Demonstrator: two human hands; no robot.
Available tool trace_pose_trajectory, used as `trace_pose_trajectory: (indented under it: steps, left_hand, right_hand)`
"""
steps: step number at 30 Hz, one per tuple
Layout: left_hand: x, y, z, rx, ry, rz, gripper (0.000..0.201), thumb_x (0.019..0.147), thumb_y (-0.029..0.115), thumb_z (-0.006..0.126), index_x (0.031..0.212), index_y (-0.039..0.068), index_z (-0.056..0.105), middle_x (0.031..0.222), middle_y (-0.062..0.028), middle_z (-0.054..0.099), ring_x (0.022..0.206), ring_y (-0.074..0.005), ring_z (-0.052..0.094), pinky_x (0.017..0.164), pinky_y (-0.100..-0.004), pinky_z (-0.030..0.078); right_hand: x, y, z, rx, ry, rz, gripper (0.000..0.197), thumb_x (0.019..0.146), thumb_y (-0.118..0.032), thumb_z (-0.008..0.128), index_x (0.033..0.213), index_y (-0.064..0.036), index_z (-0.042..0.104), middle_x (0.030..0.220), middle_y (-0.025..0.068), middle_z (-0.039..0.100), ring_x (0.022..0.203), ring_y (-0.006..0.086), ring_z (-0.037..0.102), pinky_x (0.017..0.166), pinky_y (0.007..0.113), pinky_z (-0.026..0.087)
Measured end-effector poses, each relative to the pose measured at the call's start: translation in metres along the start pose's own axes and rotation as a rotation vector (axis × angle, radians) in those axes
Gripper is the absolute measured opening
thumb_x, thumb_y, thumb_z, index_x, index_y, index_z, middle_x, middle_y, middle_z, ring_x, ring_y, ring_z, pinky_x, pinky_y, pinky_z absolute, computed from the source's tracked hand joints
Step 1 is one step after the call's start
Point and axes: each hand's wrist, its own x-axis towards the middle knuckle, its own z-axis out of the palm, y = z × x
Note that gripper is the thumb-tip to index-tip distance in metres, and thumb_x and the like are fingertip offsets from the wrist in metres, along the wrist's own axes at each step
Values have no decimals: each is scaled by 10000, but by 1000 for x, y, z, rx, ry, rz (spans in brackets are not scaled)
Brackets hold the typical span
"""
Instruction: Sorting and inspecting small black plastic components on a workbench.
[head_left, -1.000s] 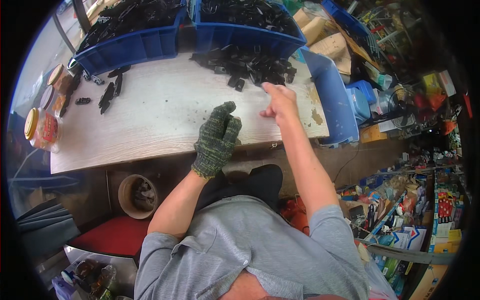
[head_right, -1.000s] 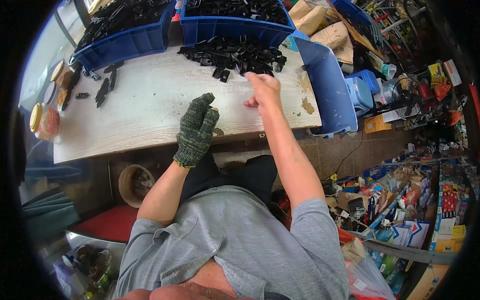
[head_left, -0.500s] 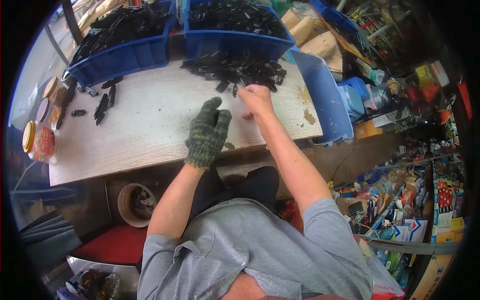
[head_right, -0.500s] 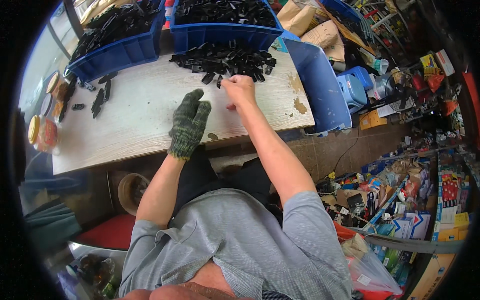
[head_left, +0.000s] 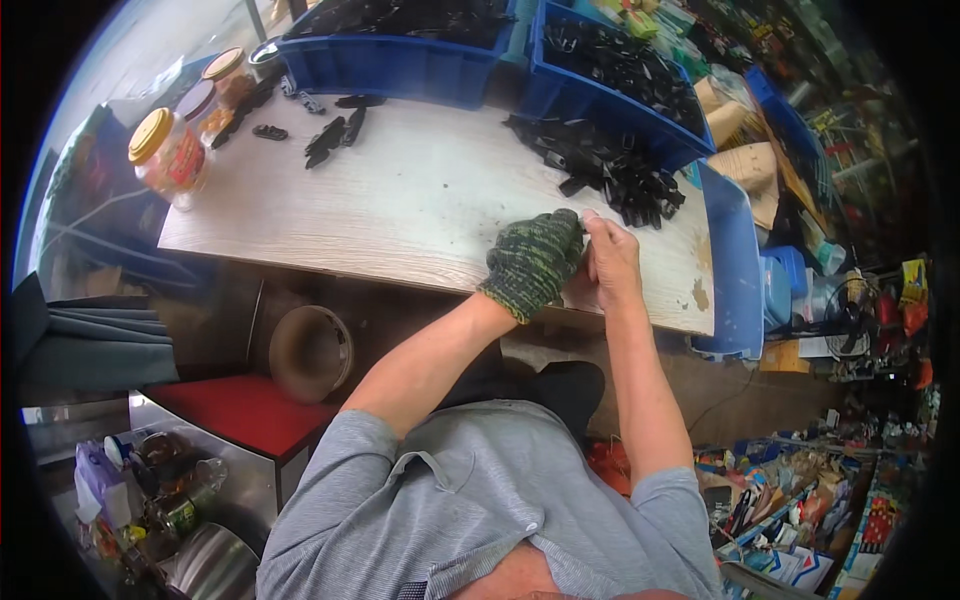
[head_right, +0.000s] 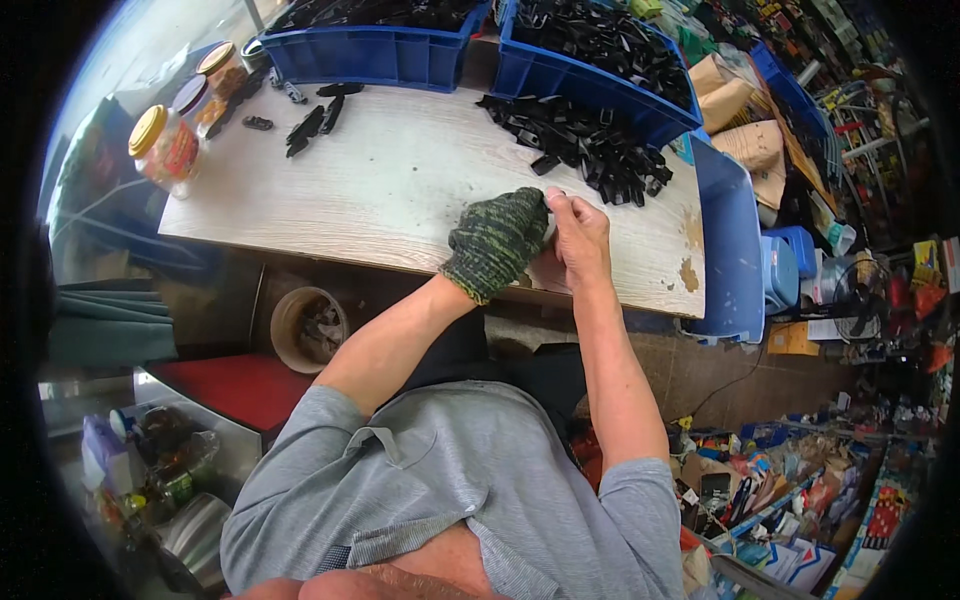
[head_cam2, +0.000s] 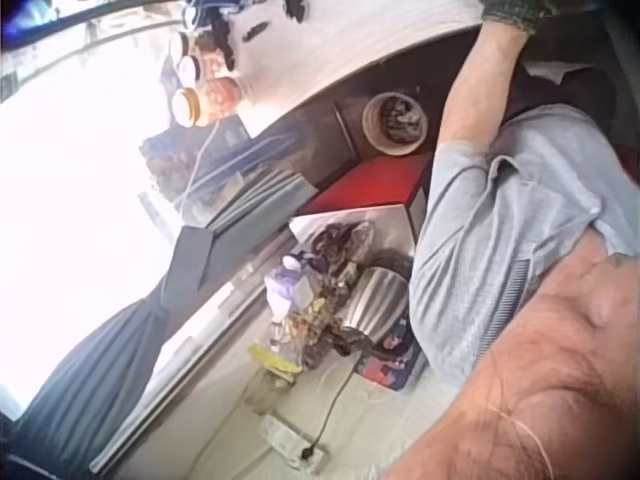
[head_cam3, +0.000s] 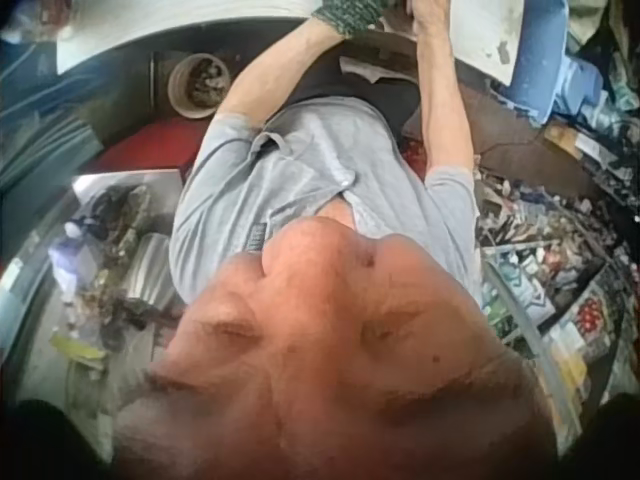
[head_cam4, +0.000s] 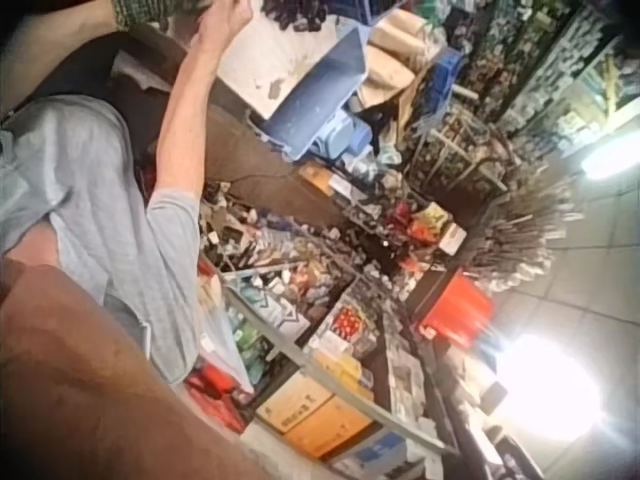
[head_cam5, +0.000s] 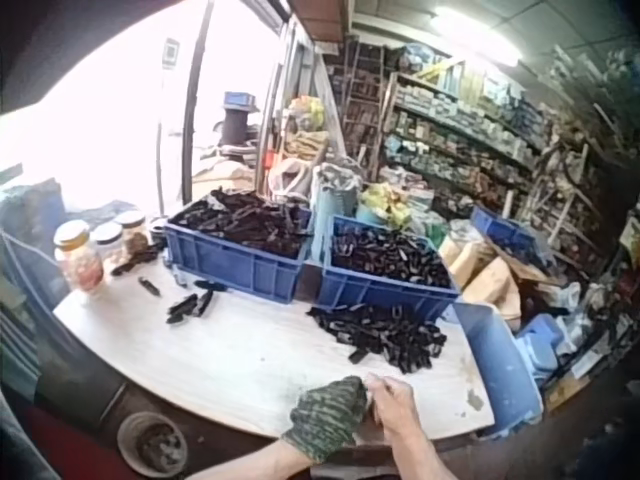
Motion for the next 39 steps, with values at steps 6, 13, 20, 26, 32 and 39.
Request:
trace_pose_trajectory:
  steps: [6,13,20,26,32,39]
  left_hand:
    - [-13,-5,-28,111,77,50,267,885,258,626,1073,69,652,927,-124,684,773,-315,652,679,-442,511]
    - [16,-130,-147,802,453,-207,358,875,265,624,1193,104,651,1065,-131,666,1026,-329,605,917,-453,465]
    - [27,-158,-149,999,187,-291,350,903,218,528,1233,198,642,1112,-124,620,1067,-340,563,884,-478,468]
    - [22,-133,-134,785,50,-74,291,909,132,521,1159,156,668,1021,-119,627,976,-316,595,850,-451,495]
    - [17,-122,-130,693,2,-116,281,933,174,504,1145,245,675,1005,-130,625,973,-332,600,804,-450,522]
    - [11,-91,-117,571,35,-189,228,873,254,602,1050,123,658,923,-144,643,889,-330,615,732,-479,513]
  right_hand:
    - [-3,9,11,-25,-37,-7,291,948,-287,580,756,-70,547,516,-38,418,417,76,374,385,268,323]
    - [-13,4,18,277,-3,69,286,953,-284,520,795,-46,517,485,-4,372,394,108,394,404,341,516]
    - [-13,6,17,284,7,39,283,954,-289,506,782,-65,508,476,-4,359,401,116,400,397,354,513]
    - [-14,8,17,314,31,11,278,955,-278,502,781,-62,513,478,-10,358,401,108,396,400,346,516]
    - [-18,6,18,337,32,-4,280,968,-297,480,794,-80,507,492,-13,337,418,110,392,413,366,528]
    - [-15,13,13,316,20,12,266,974,-316,459,843,-92,520,509,-11,324,428,121,381,434,419,544]
